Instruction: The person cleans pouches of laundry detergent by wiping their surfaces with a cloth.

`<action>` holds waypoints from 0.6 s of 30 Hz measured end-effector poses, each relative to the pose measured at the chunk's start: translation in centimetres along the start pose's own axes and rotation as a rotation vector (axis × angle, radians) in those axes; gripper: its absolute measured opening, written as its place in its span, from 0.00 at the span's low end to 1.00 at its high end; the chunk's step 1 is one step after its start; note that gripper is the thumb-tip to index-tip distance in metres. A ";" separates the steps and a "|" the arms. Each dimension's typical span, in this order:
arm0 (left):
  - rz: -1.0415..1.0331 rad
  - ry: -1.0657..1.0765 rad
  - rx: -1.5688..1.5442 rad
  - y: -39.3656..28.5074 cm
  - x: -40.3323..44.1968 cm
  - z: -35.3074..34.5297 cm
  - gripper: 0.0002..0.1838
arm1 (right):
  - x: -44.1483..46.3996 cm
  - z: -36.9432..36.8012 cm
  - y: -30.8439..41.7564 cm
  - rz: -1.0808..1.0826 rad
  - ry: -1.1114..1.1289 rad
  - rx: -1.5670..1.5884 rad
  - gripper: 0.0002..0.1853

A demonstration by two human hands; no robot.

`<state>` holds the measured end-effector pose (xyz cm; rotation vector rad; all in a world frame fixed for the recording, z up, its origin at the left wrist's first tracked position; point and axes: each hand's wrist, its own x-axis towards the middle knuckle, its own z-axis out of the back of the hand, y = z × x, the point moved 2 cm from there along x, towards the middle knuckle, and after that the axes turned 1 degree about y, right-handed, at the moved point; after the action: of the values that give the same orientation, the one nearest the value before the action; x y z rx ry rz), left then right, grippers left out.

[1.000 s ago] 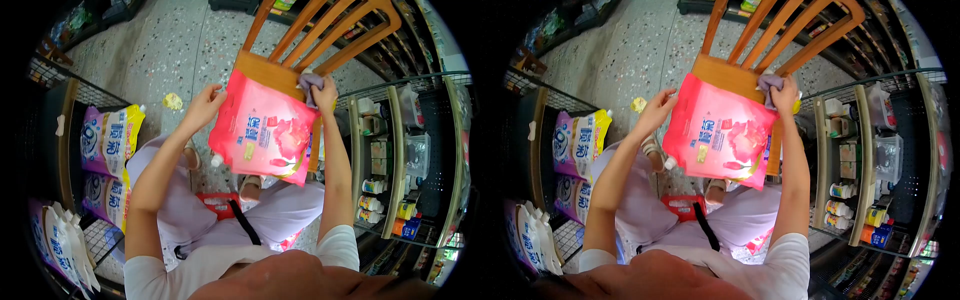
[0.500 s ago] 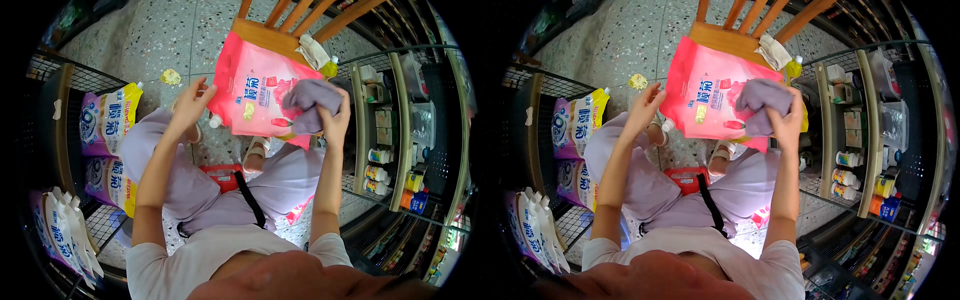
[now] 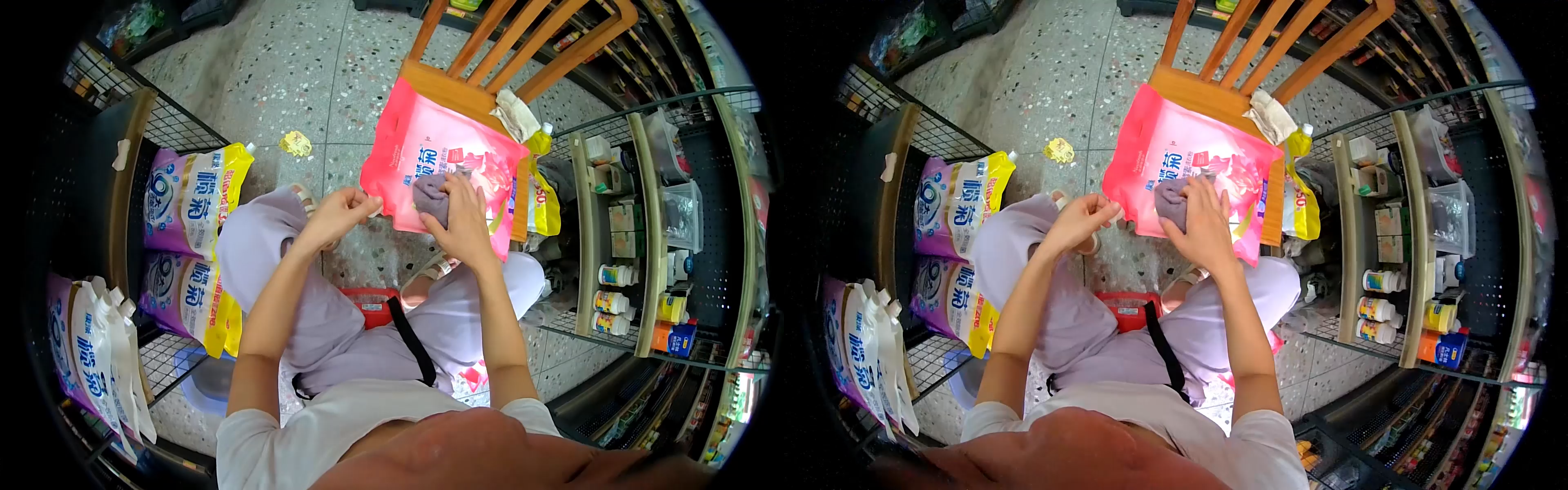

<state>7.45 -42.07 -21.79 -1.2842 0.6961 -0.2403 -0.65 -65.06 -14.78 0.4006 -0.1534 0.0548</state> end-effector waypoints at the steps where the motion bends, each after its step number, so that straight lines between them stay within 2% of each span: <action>1: 0.002 0.010 -0.019 -0.3 -0.2 -0.2 0.25 | 0.1 0.0 -0.1 0.010 -0.006 0.021 0.33; 8: 0.010 0.077 -0.158 1.0 -0.2 -0.5 0.20 | 0.1 0.4 1.2 0.093 -0.044 -0.021 0.31; 12: 0.029 0.156 -0.282 1.8 -0.1 -0.4 0.16 | 0.4 0.2 0.9 0.132 -0.001 0.067 0.30; 18: 0.058 0.128 -0.344 2.7 -0.6 -0.9 0.13 | 1.9 -1.3 2.7 0.282 0.047 0.263 0.29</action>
<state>5.86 -41.67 -24.23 -1.5826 0.9111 -0.1598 1.13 -62.05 -14.62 0.6378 -0.1563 0.3651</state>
